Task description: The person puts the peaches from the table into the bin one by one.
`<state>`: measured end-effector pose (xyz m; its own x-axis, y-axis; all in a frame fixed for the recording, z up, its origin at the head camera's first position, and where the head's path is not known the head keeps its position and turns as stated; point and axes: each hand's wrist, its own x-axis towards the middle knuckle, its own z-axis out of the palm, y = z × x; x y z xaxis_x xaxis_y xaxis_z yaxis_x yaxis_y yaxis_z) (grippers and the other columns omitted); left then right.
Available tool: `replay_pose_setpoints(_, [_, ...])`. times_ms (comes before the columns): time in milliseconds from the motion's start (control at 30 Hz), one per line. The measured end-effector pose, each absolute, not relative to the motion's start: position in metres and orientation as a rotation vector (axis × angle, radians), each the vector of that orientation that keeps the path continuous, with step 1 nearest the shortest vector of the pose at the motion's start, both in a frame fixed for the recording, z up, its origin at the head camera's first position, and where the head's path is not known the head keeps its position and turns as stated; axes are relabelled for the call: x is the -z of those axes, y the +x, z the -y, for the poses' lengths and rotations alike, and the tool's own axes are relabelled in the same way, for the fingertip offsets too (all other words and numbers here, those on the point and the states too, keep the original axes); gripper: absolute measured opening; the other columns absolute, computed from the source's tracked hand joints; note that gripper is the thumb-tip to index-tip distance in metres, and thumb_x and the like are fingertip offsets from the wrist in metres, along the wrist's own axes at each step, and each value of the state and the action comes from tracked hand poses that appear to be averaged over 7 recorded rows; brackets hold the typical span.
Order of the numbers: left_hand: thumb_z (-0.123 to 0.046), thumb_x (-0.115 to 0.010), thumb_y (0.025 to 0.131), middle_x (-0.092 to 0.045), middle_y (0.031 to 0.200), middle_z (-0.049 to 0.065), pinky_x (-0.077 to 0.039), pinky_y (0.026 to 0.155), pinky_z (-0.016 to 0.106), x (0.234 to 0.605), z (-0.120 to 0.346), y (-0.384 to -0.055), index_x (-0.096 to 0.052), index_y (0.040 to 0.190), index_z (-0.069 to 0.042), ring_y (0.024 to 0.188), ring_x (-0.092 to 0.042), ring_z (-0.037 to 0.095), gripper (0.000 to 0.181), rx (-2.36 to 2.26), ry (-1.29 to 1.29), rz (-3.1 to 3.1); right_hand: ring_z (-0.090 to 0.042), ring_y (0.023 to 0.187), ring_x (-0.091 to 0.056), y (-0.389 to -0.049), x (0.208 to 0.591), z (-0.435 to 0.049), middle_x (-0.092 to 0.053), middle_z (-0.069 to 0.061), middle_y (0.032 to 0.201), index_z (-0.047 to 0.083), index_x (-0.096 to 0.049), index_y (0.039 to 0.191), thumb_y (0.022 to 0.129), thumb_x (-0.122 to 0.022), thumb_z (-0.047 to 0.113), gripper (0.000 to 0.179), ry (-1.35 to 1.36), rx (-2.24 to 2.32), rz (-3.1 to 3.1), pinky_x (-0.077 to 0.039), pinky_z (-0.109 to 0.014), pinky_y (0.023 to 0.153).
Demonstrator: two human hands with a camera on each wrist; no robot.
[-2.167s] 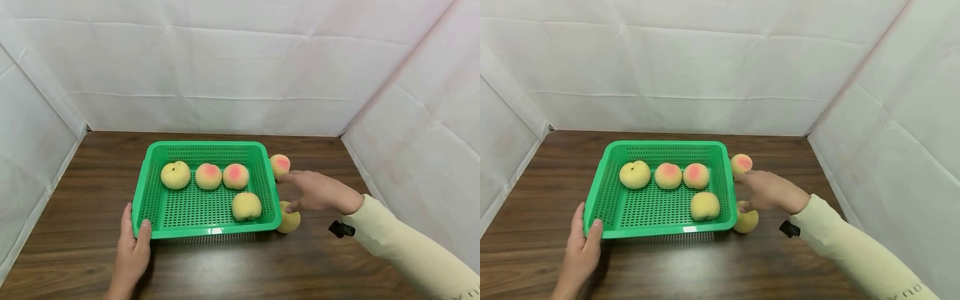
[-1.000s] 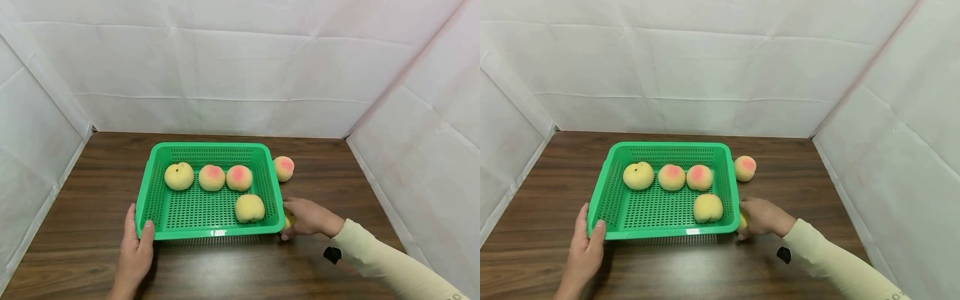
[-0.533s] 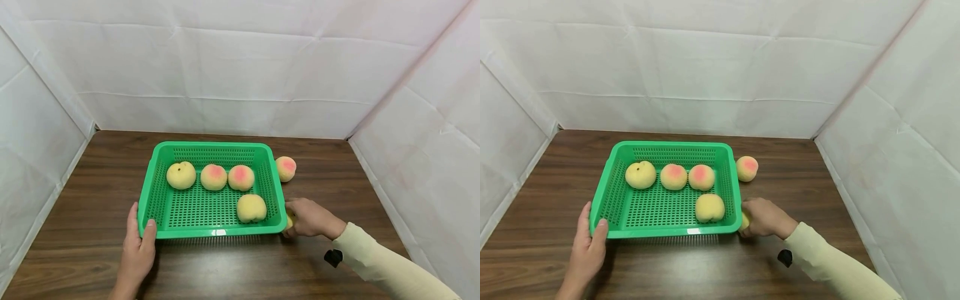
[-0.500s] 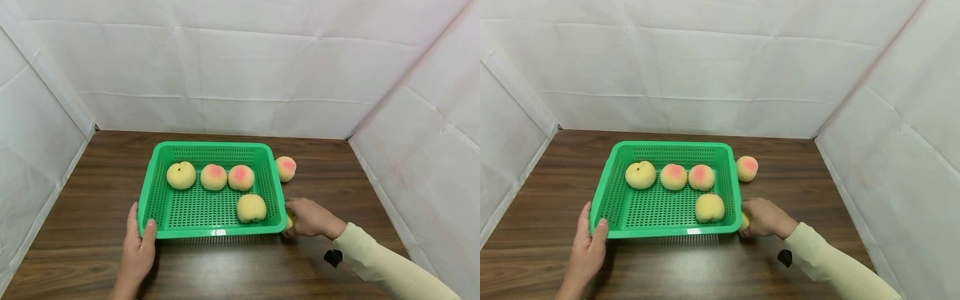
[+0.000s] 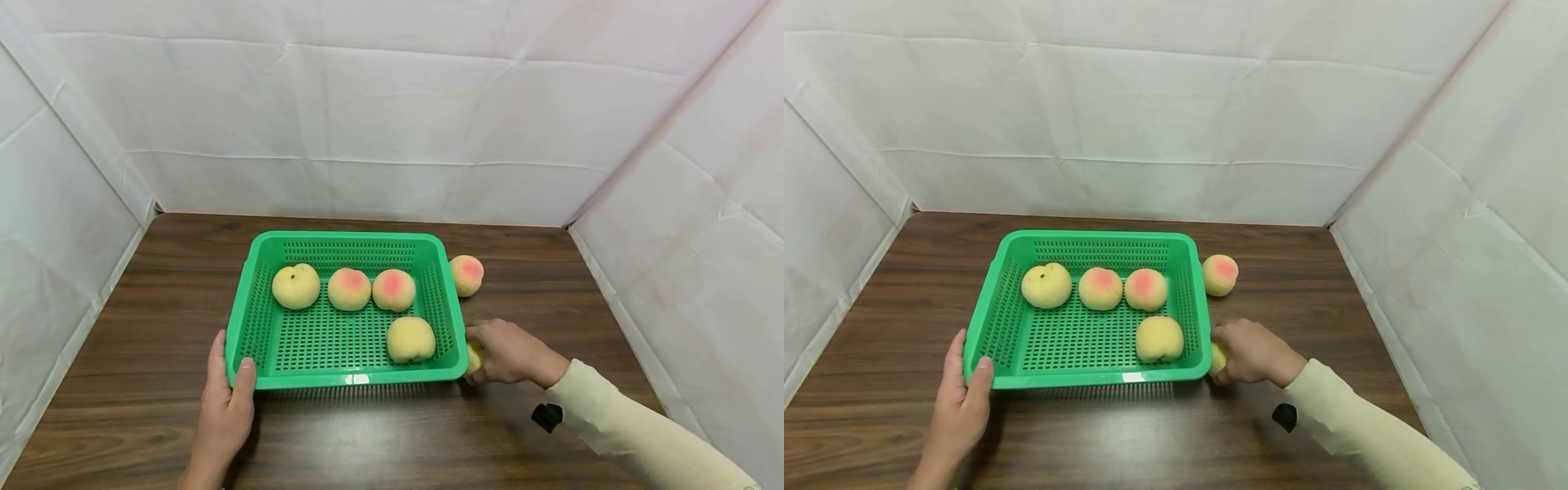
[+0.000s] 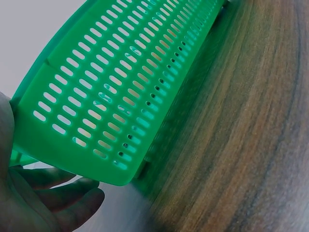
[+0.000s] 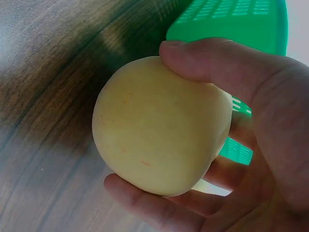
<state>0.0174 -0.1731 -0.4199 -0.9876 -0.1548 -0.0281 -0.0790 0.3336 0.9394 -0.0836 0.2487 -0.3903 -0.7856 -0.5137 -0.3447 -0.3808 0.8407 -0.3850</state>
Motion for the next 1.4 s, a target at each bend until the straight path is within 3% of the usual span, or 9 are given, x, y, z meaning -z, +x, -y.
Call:
replay_pose_setpoints(400, [-0.027, -0.036, 0.115, -0.026, 0.171, 0.014, -0.030, 0.100, -0.003, 0.419, 0.174, 0.017, 0.003, 0.169, -0.024, 0.154, -0.032, 0.032, 0.067, 1.756, 0.235, 2.530, -0.008, 0.074, -0.054, -0.083, 0.378, -0.252, -0.062, 0.011, 0.088, 0.027, -0.071, 0.102, 0.069, -0.091, 0.020, 0.039, -0.739, 0.395, -2.623, -0.047, -0.026, 0.064])
replay_pose_setpoints(733, [-0.026, -0.036, 0.115, -0.029, 0.170, 0.013, -0.031, 0.100, -0.003, 0.419, 0.174, 0.017, 0.002, 0.169, -0.024, 0.153, -0.034, 0.030, 0.066, 1.759, 0.221, 2.518, -0.009, 0.072, -0.053, -0.085, 0.363, -0.254, -0.063, 0.011, 0.088, 0.029, -0.072, 0.113, 0.066, -0.090, 0.021, 0.051, -0.736, 0.335, -2.640, -0.046, -0.028, 0.064])
replay_pose_setpoints(900, [-0.024, -0.035, 0.115, -0.029, 0.170, 0.015, -0.032, 0.101, -0.002, 0.419, 0.173, 0.017, 0.001, 0.169, -0.024, 0.152, -0.035, 0.032, 0.065, 1.765, 0.196, 2.504, -0.010, 0.075, -0.054, -0.085, 0.355, -0.256, -0.066, 0.008, 0.094, 0.027, -0.073, 0.124, 0.065, -0.092, 0.021, 0.062, -0.747, 0.317, -2.653, -0.046, -0.029, 0.065])
replay_pose_setpoints(1067, [-0.022, -0.035, 0.115, -0.032, 0.169, 0.015, -0.033, 0.101, -0.002, 0.418, 0.172, 0.017, -0.001, 0.169, -0.024, 0.151, -0.036, 0.032, 0.064, 1.760, 0.179, 2.492, -0.011, 0.080, -0.057, -0.086, 0.348, -0.258, -0.072, 0.005, 0.112, 0.023, -0.071, 0.132, 0.066, -0.094, 0.020, 0.070, -0.742, 0.328, -2.655, -0.048, -0.030, 0.068])
replay_pose_setpoints(1400, [-0.024, -0.036, 0.115, -0.033, 0.168, 0.015, -0.033, 0.101, -0.002, 0.419, 0.172, 0.017, -0.002, 0.169, -0.025, 0.150, -0.038, 0.026, 0.063, 1.748, 0.195, 2.495, -0.011, 0.080, -0.056, -0.086, 0.334, -0.260, -0.071, 0.004, 0.113, 0.021, -0.073, 0.125, 0.065, -0.093, 0.018, 0.063, -0.747, 0.304, -2.673, -0.047, -0.028, 0.068])
